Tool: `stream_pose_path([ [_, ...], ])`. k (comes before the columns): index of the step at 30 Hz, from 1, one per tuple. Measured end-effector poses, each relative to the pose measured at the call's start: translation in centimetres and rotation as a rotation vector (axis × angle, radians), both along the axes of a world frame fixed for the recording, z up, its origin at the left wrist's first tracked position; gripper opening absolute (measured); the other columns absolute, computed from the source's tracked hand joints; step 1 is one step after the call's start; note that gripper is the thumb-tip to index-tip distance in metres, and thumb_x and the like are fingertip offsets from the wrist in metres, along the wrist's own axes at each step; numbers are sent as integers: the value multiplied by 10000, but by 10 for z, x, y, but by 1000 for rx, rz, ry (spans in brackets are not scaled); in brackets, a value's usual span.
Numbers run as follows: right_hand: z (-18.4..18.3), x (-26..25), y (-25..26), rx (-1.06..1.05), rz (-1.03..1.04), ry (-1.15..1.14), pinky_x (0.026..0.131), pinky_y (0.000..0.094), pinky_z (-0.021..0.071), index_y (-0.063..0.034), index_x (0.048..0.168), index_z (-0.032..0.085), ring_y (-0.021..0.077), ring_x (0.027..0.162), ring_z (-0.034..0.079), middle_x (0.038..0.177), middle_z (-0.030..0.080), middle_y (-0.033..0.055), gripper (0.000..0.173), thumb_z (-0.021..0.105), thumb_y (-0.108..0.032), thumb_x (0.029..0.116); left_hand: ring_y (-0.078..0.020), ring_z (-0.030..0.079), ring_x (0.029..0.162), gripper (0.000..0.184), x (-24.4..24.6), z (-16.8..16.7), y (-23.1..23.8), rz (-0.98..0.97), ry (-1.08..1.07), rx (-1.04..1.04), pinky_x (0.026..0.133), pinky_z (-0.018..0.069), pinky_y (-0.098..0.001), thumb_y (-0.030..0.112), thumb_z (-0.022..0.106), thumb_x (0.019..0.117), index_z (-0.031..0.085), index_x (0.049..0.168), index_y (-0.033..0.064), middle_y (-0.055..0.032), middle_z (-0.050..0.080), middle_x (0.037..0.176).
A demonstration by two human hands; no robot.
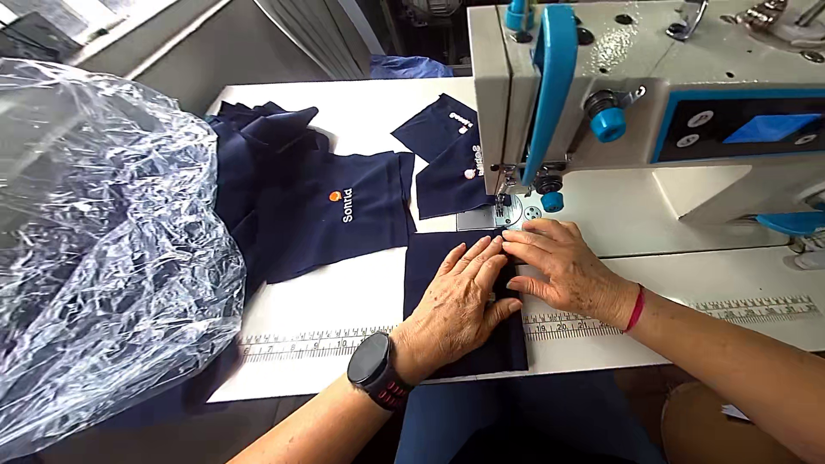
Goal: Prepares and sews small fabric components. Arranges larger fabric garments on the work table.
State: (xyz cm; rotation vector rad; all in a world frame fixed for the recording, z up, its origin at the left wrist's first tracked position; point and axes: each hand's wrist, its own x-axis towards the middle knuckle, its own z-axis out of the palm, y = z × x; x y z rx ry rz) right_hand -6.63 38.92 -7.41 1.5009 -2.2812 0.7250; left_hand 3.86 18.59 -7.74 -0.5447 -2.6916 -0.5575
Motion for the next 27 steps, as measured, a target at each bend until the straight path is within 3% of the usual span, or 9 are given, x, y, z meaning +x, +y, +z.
stream_pose_path([
  [2,-1,0,-3,-6,-14,31,917,505,461,-132,1103,795,288,1203,622,1245,734,22,503,603,-550,900,-237,539,1387,543,-1,3,-7,-13,-11,-39,1130,413,-520,478,437,1025,695,1271,69,-82,619,1437],
  [6,2,-7,-2,8,-4,45,914,499,459,-140,1092,801,265,1216,619,1224,743,5,534,669,-579,818,-263,553,1371,652,-12,1,-10,-11,15,-80,1092,441,-576,641,483,946,715,1270,125,-63,631,1425],
  [10,4,-23,-3,44,-14,93,927,505,445,-149,1103,808,261,1241,614,1226,748,-4,573,634,-624,834,-247,536,1390,695,-24,-4,-10,11,25,-46,1117,410,-575,645,481,949,674,1350,111,-55,617,1446],
  [15,7,-34,-3,95,-51,129,898,528,451,-160,1142,795,274,1188,655,1230,749,23,623,554,-665,870,-270,525,1398,672,-41,-2,-16,-39,22,-44,1129,381,-597,611,486,954,672,1354,104,-96,591,1470],
  [19,6,-37,-6,106,-57,134,868,515,453,-157,1145,795,272,1121,667,1232,745,34,622,567,-662,862,-277,518,1403,666,-47,-1,-21,-72,16,-57,1133,377,-596,612,471,956,675,1355,119,-103,588,1470],
  [23,9,-35,-7,133,-75,122,848,504,450,-149,1142,794,262,1091,669,1235,741,39,626,571,-661,858,-318,522,1387,640,-47,-2,-22,-67,40,-30,1142,377,-579,607,492,955,690,1341,136,-193,570,1452],
  [27,10,-34,-8,151,-83,95,852,508,445,-146,1168,786,261,1109,665,1253,735,33,634,578,-657,855,-317,502,1413,639,-46,-1,-21,-65,24,-33,1147,367,-588,596,477,959,680,1355,138,-174,559,1480],
])
